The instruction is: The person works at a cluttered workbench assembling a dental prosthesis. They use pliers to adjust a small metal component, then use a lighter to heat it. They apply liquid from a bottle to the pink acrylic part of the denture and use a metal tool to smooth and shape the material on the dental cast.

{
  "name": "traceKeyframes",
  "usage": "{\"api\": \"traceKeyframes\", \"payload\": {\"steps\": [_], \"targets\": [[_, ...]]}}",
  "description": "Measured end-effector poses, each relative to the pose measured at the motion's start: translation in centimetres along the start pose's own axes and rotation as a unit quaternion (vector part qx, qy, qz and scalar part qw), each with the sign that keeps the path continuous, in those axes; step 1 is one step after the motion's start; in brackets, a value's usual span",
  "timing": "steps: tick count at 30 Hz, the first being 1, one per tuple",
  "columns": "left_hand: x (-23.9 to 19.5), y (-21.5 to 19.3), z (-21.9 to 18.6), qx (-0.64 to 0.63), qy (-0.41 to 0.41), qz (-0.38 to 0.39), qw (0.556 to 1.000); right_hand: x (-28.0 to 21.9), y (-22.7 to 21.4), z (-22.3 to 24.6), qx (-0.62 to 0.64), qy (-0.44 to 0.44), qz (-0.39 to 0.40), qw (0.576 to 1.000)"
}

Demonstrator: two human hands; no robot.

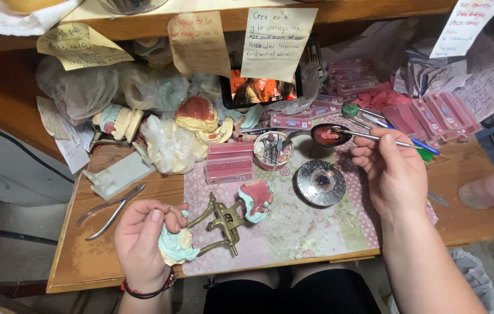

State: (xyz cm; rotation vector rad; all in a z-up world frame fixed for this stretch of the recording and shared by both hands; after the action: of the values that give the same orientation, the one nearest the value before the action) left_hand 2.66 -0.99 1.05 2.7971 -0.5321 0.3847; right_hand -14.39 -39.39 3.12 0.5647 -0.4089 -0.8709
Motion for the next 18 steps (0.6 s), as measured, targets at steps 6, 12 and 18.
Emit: {"api": "traceKeyframes", "payload": {"steps": [6,12,18], "targets": [[0.1,0.1,0.0,-0.004,0.003,0.001,1.000,-1.5,0.1,0.3,0.055,-0.017,0.010,0.998],[0.2,0.0,-0.1,-0.028,0.015,0.010,0.999,-7.6,2.3,-0.5,-0.270,-0.206,0.148,0.929],[0.2,-0.3,0.0,-0.018,0.009,0.018,1.000,-12.8,3.6,-4.3,-0.062,-0.107,0.245,0.962]]}}
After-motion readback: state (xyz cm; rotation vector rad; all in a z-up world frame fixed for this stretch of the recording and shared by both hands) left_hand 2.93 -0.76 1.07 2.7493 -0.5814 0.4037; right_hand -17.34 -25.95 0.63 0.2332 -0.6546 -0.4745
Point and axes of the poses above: each hand's wrist, its own x-axis towards the middle knuckle, its own y-axis out of the palm, z = x × y, the point moved 3 cm from there along x, towards the middle knuckle, and after that the axes turned 15 degrees about x, right-handed, at the moved point
